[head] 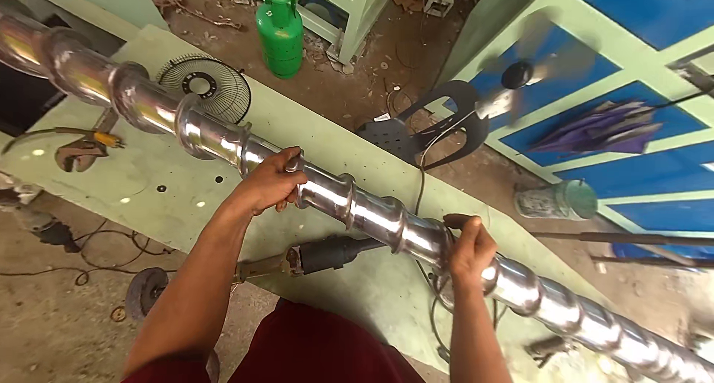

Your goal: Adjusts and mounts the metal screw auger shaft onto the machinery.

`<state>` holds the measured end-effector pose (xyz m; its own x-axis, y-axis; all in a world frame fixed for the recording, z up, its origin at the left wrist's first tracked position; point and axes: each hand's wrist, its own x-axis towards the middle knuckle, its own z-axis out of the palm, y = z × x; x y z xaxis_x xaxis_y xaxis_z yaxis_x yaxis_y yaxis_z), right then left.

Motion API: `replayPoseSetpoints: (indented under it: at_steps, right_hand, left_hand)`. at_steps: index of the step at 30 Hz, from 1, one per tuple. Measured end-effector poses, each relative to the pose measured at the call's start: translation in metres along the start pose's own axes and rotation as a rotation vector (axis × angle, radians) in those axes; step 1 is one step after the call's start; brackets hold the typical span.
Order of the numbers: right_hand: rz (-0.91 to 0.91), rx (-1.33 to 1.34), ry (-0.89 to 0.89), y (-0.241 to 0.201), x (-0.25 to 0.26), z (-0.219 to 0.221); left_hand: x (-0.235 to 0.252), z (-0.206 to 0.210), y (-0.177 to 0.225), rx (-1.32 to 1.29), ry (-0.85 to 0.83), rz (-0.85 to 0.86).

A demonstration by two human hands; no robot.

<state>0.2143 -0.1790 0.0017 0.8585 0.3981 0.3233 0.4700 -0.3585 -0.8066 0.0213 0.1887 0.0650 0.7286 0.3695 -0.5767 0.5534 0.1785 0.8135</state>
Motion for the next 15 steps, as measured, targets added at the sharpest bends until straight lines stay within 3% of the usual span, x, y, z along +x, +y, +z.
replayPoseSetpoints:
  at_steps: [5,15]
  right_hand:
    - [0.001,0.015,0.012,0.002,0.001,0.001]
    - [0.041,0.019,0.007,-0.008,0.000,0.004]
  left_hand:
    - [-0.013,0.011,0.000,0.073,0.027,0.022]
    - [-0.052,0.033,-0.035,0.067,0.074,0.085]
